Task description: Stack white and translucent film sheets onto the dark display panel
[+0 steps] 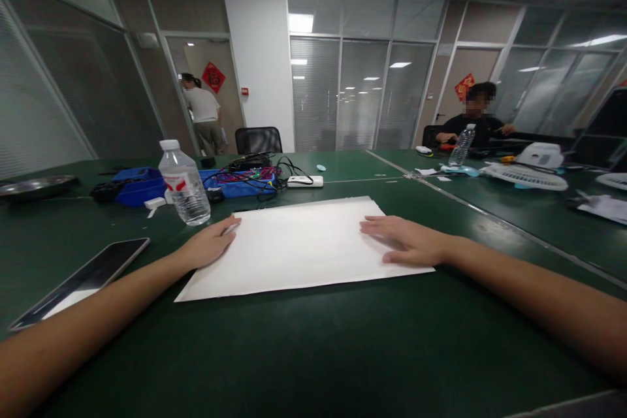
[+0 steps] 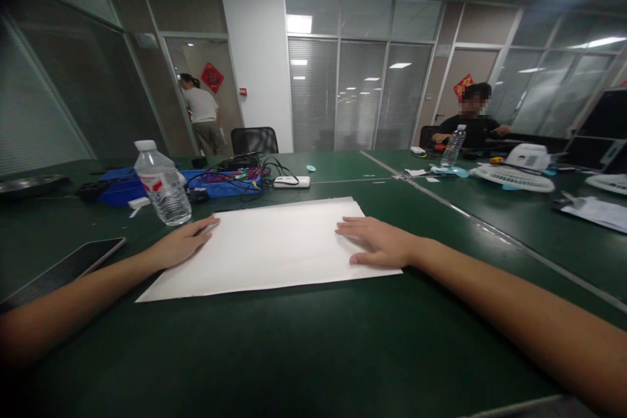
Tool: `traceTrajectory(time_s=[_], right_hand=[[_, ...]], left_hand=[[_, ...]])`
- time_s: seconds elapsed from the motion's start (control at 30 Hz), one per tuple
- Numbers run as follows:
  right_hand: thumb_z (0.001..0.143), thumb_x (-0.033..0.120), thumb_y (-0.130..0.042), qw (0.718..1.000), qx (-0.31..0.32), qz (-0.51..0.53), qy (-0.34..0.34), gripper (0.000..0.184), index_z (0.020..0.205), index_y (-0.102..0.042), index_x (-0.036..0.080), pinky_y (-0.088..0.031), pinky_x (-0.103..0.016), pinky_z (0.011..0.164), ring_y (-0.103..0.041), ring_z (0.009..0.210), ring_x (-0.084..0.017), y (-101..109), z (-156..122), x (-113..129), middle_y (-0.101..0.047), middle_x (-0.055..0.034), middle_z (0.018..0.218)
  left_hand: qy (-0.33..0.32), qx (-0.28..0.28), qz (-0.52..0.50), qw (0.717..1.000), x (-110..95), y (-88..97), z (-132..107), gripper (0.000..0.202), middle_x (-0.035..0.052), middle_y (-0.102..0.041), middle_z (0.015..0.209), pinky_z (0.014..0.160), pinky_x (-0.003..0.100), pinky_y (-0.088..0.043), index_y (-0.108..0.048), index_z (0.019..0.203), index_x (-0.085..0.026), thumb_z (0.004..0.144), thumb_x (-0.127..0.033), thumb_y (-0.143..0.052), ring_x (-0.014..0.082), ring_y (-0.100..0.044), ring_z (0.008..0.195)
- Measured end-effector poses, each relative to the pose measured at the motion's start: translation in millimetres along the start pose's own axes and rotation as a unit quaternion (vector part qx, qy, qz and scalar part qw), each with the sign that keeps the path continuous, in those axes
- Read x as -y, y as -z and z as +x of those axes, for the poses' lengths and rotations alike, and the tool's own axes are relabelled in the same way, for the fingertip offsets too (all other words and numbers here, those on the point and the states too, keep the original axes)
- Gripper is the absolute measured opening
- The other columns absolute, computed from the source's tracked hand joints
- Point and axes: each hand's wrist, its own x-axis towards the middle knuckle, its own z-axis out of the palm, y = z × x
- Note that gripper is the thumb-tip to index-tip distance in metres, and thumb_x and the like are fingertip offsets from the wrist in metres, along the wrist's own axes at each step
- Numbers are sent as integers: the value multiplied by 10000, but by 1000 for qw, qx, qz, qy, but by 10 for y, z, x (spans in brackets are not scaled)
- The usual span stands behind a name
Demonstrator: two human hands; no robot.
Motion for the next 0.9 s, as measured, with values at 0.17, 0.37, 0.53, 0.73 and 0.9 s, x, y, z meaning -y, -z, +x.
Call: traceTrajectory(time_s=[0.17,0.37,0.53,0.73,0.9], right_hand=[[790,695,-784,997,39,28,67,1074,1660,-352,238,-350,-556,1242,-422,1513,-353,40,29,179,-397,-153,1667],[883,527,-762,996,25,27,79,742,1543,-554,262,-449,-503,1176,-562,1405,-299,114,61,309,-591,-114,1527],[917,488,-735,995,20,25,89,652,1509,-589,257,-468,-508,1151,-590,1369,-290,146,71,360,-621,-115,1494],[879,573,-758,998,6,24,59,794,1575,-505,289,-426,-543,1180,-535,1419,-318,45,122,431,-547,-113,1571],[897,563,-743,997,-38,-13,62,690,1503,-582,273,-450,-531,1156,-562,1391,-310,26,148,483,-586,-121,1530]], left_hand=[[-7,12,1,1000,-4,8,3,783,108,-418,1660,1284,402,-242,-585,1501,-142,865,-591,-501,286,-435,1523],[-8,25,-3,1000,18,17,11,789,91,-396,1673,1288,402,-223,-576,1514,-167,863,-607,-504,279,-396,1545],[-10,20,-9,1000,26,4,-1,793,90,-378,1681,1294,418,-208,-583,1506,-172,867,-636,-506,282,-383,1551],[-25,19,21,999,-62,1,-65,841,114,-394,1680,1300,420,-202,-569,1514,-151,909,-718,-429,293,-375,1556],[-26,22,48,998,-131,-19,-106,876,110,-396,1682,1294,442,-241,-561,1526,-166,938,-777,-341,322,-365,1555]])
